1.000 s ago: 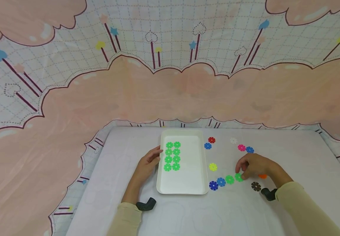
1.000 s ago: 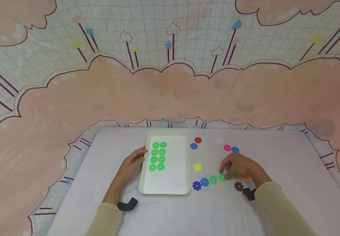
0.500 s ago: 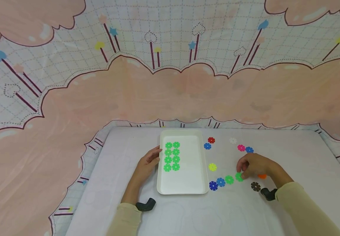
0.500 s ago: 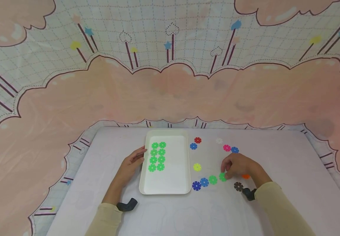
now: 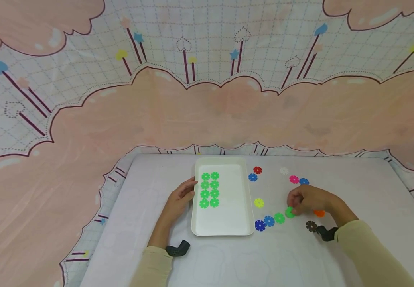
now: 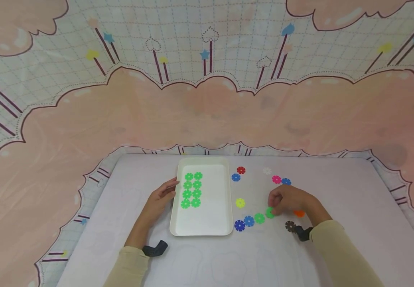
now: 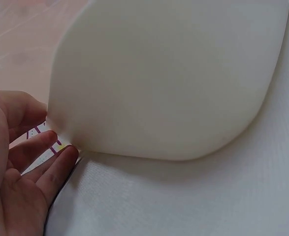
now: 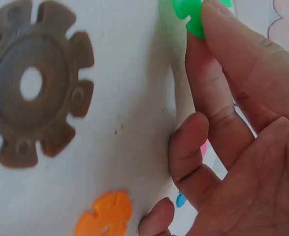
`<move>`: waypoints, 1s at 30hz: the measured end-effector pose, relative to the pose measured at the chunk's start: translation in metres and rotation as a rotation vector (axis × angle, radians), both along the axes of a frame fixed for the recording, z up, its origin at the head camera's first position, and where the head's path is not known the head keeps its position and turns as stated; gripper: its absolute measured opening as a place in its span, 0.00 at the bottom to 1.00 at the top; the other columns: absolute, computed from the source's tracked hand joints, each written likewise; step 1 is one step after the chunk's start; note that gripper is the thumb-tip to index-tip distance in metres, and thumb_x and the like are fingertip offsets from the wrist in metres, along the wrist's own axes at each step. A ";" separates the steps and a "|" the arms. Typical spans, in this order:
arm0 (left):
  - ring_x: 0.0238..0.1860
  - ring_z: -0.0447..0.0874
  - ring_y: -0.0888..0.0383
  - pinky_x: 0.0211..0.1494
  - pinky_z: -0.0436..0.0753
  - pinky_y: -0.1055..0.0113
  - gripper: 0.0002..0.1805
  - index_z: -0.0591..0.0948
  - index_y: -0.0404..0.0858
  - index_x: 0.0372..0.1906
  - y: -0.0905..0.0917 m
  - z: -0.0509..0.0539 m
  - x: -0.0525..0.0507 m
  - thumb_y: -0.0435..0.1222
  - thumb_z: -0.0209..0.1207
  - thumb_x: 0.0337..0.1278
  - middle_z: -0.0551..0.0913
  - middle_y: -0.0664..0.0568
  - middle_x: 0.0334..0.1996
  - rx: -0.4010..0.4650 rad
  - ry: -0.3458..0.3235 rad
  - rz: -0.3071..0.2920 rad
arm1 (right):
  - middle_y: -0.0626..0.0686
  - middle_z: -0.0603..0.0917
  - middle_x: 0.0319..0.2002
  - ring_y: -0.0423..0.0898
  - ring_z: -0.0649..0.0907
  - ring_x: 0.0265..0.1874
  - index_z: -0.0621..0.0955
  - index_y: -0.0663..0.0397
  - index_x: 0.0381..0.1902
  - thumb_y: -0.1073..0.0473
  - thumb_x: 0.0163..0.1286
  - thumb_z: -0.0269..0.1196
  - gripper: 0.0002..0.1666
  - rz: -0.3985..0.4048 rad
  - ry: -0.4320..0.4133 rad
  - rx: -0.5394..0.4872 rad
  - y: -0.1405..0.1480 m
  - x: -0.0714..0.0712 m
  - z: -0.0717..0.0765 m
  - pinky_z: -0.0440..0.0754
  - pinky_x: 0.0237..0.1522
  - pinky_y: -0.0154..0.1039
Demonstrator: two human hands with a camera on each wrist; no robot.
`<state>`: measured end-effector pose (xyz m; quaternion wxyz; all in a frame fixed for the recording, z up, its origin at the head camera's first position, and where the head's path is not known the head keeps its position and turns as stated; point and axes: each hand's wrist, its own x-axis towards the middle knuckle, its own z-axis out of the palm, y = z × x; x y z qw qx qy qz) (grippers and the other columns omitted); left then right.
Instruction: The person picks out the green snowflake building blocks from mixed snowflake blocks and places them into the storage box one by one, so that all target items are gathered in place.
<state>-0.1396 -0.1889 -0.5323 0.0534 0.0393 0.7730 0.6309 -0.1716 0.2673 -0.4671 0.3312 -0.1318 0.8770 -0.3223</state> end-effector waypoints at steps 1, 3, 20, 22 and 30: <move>0.73 0.73 0.51 0.75 0.73 0.57 0.20 0.78 0.43 0.67 0.000 0.000 0.000 0.33 0.56 0.74 0.68 0.58 0.76 0.002 0.002 -0.003 | 0.51 0.80 0.32 0.49 0.76 0.39 0.85 0.50 0.36 0.59 0.58 0.76 0.10 0.004 0.002 -0.002 -0.001 0.000 0.000 0.79 0.39 0.40; 0.73 0.73 0.51 0.74 0.74 0.59 0.20 0.77 0.43 0.67 -0.001 -0.001 0.000 0.33 0.56 0.75 0.68 0.58 0.76 0.002 0.005 -0.006 | 0.51 0.81 0.33 0.49 0.77 0.40 0.85 0.49 0.37 0.59 0.58 0.76 0.10 -0.006 -0.003 -0.002 -0.002 0.001 -0.001 0.79 0.40 0.41; 0.72 0.74 0.52 0.73 0.74 0.60 0.20 0.77 0.42 0.67 -0.002 -0.003 -0.002 0.33 0.56 0.74 0.68 0.60 0.76 0.004 0.008 -0.009 | 0.51 0.82 0.28 0.49 0.77 0.34 0.87 0.50 0.34 0.60 0.58 0.76 0.07 -0.060 0.054 -0.008 -0.004 0.004 -0.007 0.77 0.37 0.40; 0.72 0.73 0.51 0.73 0.74 0.60 0.20 0.77 0.42 0.68 -0.002 -0.002 -0.002 0.34 0.56 0.75 0.68 0.59 0.76 0.002 0.007 -0.010 | 0.50 0.82 0.29 0.49 0.77 0.35 0.87 0.50 0.34 0.60 0.59 0.75 0.07 -0.076 0.056 -0.004 -0.004 0.003 -0.009 0.77 0.37 0.40; 0.72 0.73 0.51 0.74 0.74 0.58 0.21 0.77 0.42 0.68 -0.001 -0.002 -0.002 0.34 0.56 0.74 0.68 0.59 0.76 0.004 0.006 -0.002 | 0.52 0.84 0.32 0.50 0.79 0.39 0.86 0.51 0.35 0.60 0.60 0.73 0.06 -0.136 0.030 -0.056 -0.015 0.000 -0.007 0.80 0.40 0.41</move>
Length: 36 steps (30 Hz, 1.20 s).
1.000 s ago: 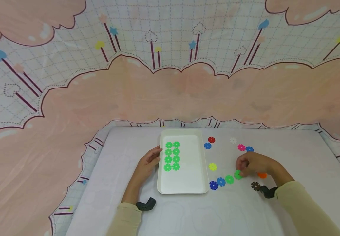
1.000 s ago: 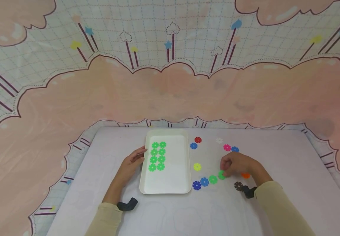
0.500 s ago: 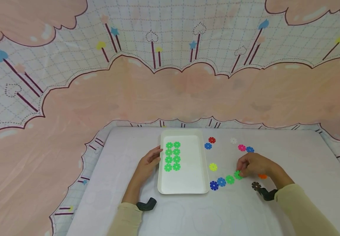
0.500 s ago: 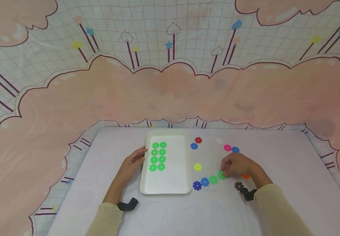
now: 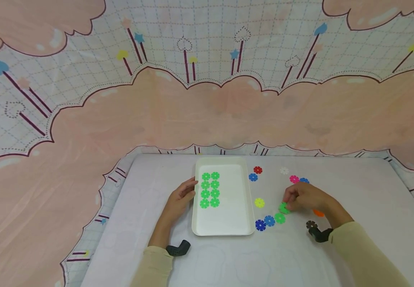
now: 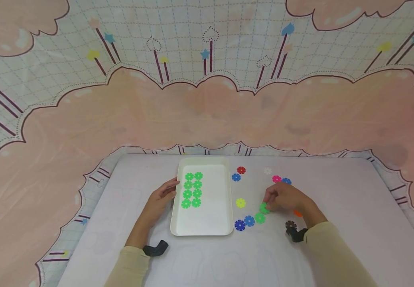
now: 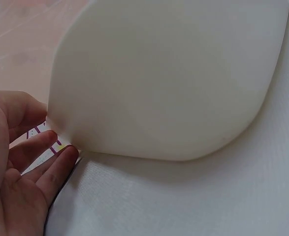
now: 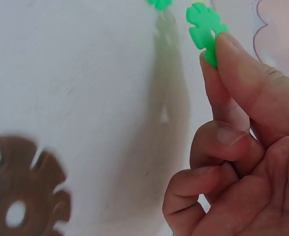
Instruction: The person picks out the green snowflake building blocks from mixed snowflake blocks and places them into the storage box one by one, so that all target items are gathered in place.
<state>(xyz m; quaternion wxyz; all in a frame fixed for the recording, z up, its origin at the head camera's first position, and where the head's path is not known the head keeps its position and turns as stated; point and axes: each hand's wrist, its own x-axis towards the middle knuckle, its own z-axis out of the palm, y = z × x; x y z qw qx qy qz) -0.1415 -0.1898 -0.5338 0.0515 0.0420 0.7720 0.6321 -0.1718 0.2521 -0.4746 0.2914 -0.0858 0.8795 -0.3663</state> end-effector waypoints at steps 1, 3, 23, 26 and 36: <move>0.72 0.74 0.51 0.74 0.74 0.58 0.20 0.77 0.42 0.67 0.000 0.000 0.000 0.34 0.56 0.74 0.68 0.59 0.76 -0.002 -0.001 0.003 | 0.51 0.85 0.33 0.50 0.79 0.40 0.86 0.51 0.36 0.60 0.61 0.73 0.06 -0.006 -0.005 0.001 -0.002 0.000 0.001 0.80 0.41 0.41; 0.72 0.74 0.50 0.74 0.74 0.57 0.21 0.77 0.41 0.68 0.001 0.000 0.000 0.34 0.56 0.74 0.68 0.58 0.76 -0.007 0.006 0.004 | 0.51 0.85 0.34 0.49 0.79 0.41 0.86 0.50 0.36 0.59 0.60 0.74 0.07 -0.018 -0.009 0.012 -0.008 -0.001 0.003 0.80 0.42 0.41; 0.73 0.73 0.51 0.76 0.71 0.51 0.25 0.74 0.46 0.72 0.003 0.001 0.000 0.34 0.56 0.74 0.71 0.60 0.74 -0.028 -0.019 0.029 | 0.61 0.82 0.26 0.49 0.76 0.22 0.86 0.52 0.38 0.57 0.60 0.72 0.10 0.030 -0.086 -0.139 -0.072 -0.016 0.022 0.76 0.26 0.34; 0.73 0.73 0.52 0.76 0.71 0.53 0.25 0.74 0.48 0.72 0.002 0.001 0.001 0.34 0.56 0.74 0.70 0.61 0.74 -0.027 -0.024 0.030 | 0.60 0.84 0.28 0.50 0.78 0.23 0.86 0.52 0.40 0.56 0.61 0.73 0.11 0.041 -0.084 -0.154 -0.084 -0.016 0.025 0.79 0.27 0.34; 0.75 0.70 0.54 0.77 0.70 0.57 0.25 0.74 0.49 0.73 0.002 0.002 0.002 0.34 0.55 0.75 0.69 0.60 0.76 -0.007 -0.026 0.022 | 0.57 0.85 0.30 0.52 0.84 0.27 0.85 0.50 0.42 0.55 0.63 0.73 0.12 0.046 -0.109 -0.183 -0.121 -0.017 0.028 0.85 0.31 0.37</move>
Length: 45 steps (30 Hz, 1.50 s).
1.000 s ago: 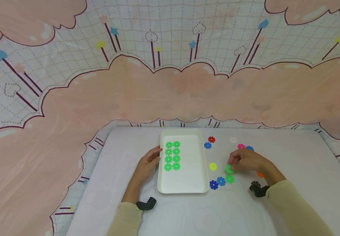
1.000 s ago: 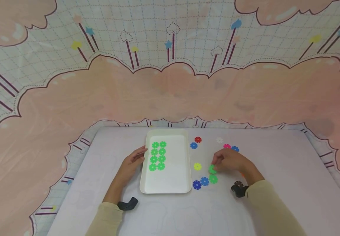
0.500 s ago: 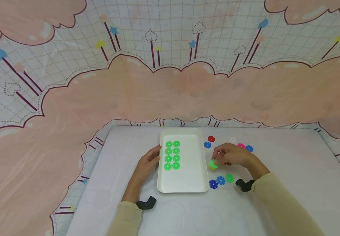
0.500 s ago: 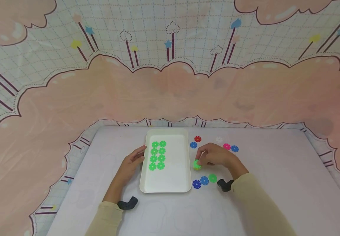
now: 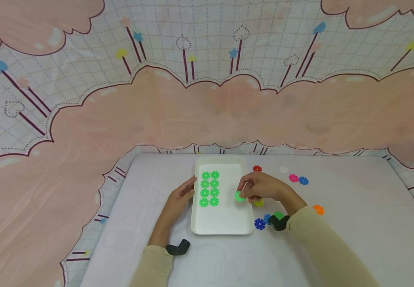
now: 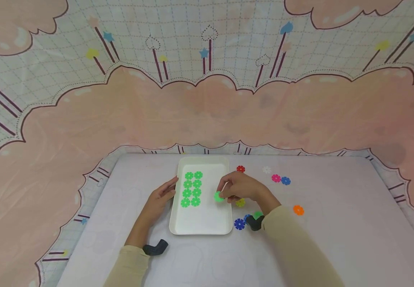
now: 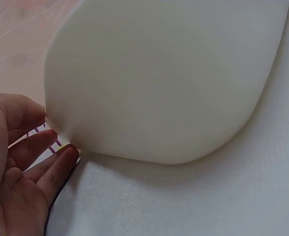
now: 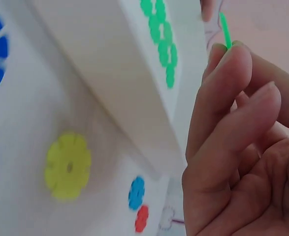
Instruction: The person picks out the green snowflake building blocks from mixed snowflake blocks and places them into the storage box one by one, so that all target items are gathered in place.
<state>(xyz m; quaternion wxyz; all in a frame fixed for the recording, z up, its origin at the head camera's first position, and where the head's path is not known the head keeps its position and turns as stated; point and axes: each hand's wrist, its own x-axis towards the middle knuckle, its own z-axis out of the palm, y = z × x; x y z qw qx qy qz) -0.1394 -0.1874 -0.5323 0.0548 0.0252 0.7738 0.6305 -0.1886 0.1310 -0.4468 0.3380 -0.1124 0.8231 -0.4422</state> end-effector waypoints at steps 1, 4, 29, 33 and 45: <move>0.75 0.70 0.54 0.77 0.69 0.57 0.25 0.73 0.48 0.73 0.000 0.000 0.000 0.34 0.55 0.75 0.69 0.60 0.76 -0.002 0.002 -0.001 | 0.57 0.85 0.30 0.51 0.84 0.26 0.86 0.50 0.42 0.55 0.63 0.73 0.12 0.000 0.001 -0.004 -0.004 0.000 0.000 0.85 0.30 0.37; 0.76 0.69 0.52 0.77 0.68 0.56 0.25 0.73 0.46 0.73 0.000 0.000 0.000 0.34 0.54 0.75 0.68 0.58 0.76 -0.001 0.007 -0.005 | 0.58 0.85 0.29 0.50 0.82 0.24 0.86 0.50 0.41 0.55 0.63 0.73 0.10 0.005 0.004 -0.015 -0.015 0.000 0.001 0.84 0.28 0.35; 0.76 0.69 0.51 0.78 0.67 0.52 0.25 0.72 0.45 0.74 -0.001 0.001 -0.002 0.35 0.54 0.76 0.68 0.58 0.76 0.002 -0.003 -0.025 | 0.47 0.79 0.16 0.41 0.78 0.15 0.85 0.50 0.29 0.59 0.61 0.75 0.07 0.098 0.126 0.081 -0.094 0.005 -0.017 0.73 0.20 0.30; 0.76 0.68 0.49 0.78 0.67 0.51 0.25 0.72 0.45 0.74 -0.001 0.001 -0.002 0.34 0.54 0.76 0.68 0.57 0.77 0.012 -0.005 -0.031 | 0.47 0.81 0.16 0.41 0.79 0.15 0.85 0.50 0.28 0.59 0.60 0.76 0.08 0.128 0.136 0.086 -0.102 0.004 -0.020 0.73 0.20 0.30; 0.76 0.67 0.50 0.79 0.67 0.52 0.25 0.71 0.44 0.74 0.000 0.002 -0.001 0.35 0.53 0.76 0.67 0.57 0.77 0.017 0.001 -0.033 | 0.47 0.82 0.17 0.42 0.82 0.16 0.85 0.47 0.28 0.56 0.59 0.77 0.09 0.189 0.151 0.138 -0.112 0.003 -0.026 0.74 0.23 0.30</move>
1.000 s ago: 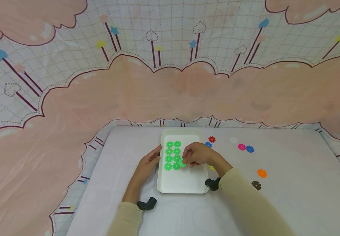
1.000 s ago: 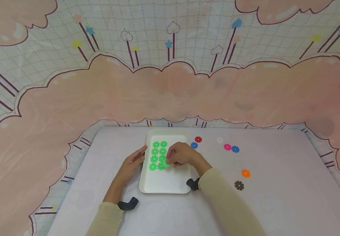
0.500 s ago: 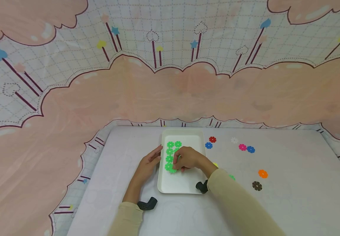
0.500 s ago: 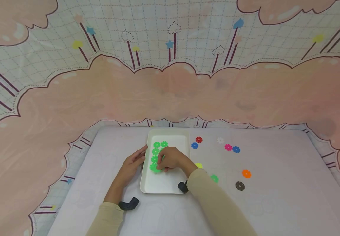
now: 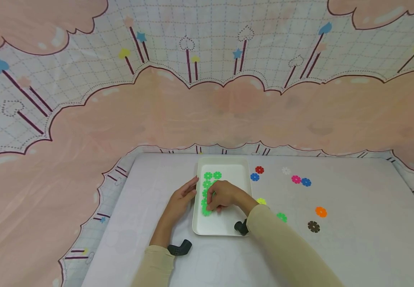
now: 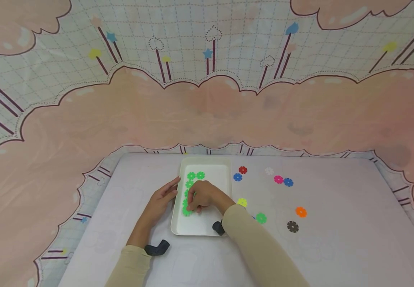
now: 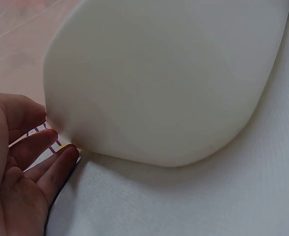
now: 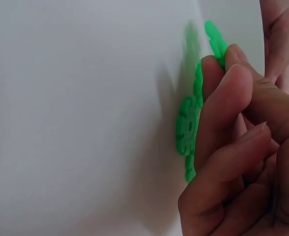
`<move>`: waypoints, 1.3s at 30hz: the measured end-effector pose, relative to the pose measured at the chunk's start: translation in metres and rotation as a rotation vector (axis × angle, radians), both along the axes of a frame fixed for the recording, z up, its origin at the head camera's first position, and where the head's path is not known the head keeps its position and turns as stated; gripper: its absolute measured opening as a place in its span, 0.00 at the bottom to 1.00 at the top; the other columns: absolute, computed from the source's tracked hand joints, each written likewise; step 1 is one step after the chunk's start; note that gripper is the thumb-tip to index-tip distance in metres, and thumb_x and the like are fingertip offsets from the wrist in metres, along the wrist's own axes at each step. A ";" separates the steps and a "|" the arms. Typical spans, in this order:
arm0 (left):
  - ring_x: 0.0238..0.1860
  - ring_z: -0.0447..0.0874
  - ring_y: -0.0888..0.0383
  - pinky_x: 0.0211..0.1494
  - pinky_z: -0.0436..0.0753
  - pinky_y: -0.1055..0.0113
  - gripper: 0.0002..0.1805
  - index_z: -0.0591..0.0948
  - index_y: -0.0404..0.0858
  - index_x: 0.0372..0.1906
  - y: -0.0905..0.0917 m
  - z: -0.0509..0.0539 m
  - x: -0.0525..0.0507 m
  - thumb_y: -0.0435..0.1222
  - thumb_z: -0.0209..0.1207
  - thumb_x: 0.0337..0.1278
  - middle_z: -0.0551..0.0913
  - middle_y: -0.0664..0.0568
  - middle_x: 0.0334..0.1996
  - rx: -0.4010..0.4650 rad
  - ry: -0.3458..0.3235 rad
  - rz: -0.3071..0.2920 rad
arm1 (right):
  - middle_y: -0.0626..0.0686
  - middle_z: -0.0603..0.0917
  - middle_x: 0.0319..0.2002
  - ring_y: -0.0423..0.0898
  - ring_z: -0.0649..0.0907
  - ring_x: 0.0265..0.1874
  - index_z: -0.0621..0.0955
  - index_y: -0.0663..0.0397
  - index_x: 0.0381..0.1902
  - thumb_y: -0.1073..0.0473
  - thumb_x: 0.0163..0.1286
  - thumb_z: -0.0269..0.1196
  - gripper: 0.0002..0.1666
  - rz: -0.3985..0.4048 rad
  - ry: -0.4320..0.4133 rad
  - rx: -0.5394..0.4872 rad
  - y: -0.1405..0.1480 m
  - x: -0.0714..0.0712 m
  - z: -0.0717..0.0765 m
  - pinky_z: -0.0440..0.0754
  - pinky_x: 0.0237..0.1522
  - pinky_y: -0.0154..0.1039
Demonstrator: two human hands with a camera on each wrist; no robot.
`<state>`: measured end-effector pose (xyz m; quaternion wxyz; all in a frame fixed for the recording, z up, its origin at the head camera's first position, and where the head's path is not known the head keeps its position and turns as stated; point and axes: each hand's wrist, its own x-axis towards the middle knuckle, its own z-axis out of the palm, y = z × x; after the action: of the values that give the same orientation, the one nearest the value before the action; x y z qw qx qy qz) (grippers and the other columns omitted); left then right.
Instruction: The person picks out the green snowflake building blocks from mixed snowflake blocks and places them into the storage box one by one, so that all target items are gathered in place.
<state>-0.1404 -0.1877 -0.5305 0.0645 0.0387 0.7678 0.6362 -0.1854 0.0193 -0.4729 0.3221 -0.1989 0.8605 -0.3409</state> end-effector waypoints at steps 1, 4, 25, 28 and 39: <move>0.76 0.67 0.50 0.78 0.67 0.52 0.25 0.71 0.44 0.74 0.000 0.000 0.000 0.35 0.53 0.76 0.67 0.57 0.77 0.001 0.000 0.001 | 0.47 0.82 0.17 0.42 0.82 0.16 0.85 0.47 0.28 0.56 0.59 0.77 0.09 0.004 0.001 0.004 -0.001 0.000 0.000 0.74 0.23 0.30; 0.76 0.68 0.50 0.78 0.67 0.51 0.25 0.71 0.43 0.74 0.000 0.001 0.000 0.33 0.53 0.76 0.67 0.56 0.77 0.010 -0.001 -0.001 | 0.47 0.82 0.17 0.42 0.82 0.16 0.85 0.47 0.28 0.56 0.58 0.78 0.10 0.010 -0.004 0.011 -0.001 -0.001 -0.001 0.73 0.23 0.30; 0.75 0.70 0.50 0.77 0.69 0.51 0.25 0.71 0.45 0.74 0.000 0.000 0.001 0.35 0.53 0.77 0.68 0.57 0.77 0.022 0.011 -0.023 | 0.47 0.84 0.16 0.40 0.83 0.14 0.83 0.47 0.22 0.57 0.54 0.80 0.13 0.060 0.062 0.046 -0.010 -0.003 -0.007 0.77 0.28 0.31; 0.75 0.69 0.49 0.77 0.69 0.50 0.25 0.71 0.45 0.74 -0.001 0.000 0.001 0.35 0.53 0.77 0.67 0.56 0.77 0.020 0.015 -0.025 | 0.47 0.83 0.15 0.40 0.83 0.14 0.83 0.48 0.22 0.57 0.54 0.80 0.13 0.058 0.071 0.046 -0.011 -0.003 -0.006 0.77 0.26 0.30; 0.75 0.69 0.49 0.78 0.68 0.50 0.25 0.71 0.45 0.74 -0.001 0.000 0.001 0.35 0.54 0.76 0.68 0.56 0.76 0.018 0.011 -0.019 | 0.47 0.83 0.13 0.40 0.82 0.13 0.83 0.49 0.21 0.58 0.54 0.80 0.14 0.062 0.094 0.043 -0.012 -0.002 -0.005 0.75 0.26 0.30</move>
<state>-0.1398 -0.1892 -0.5309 0.0662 0.0500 0.7620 0.6422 -0.1873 0.0075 -0.4781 0.2960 -0.2341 0.8752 -0.3027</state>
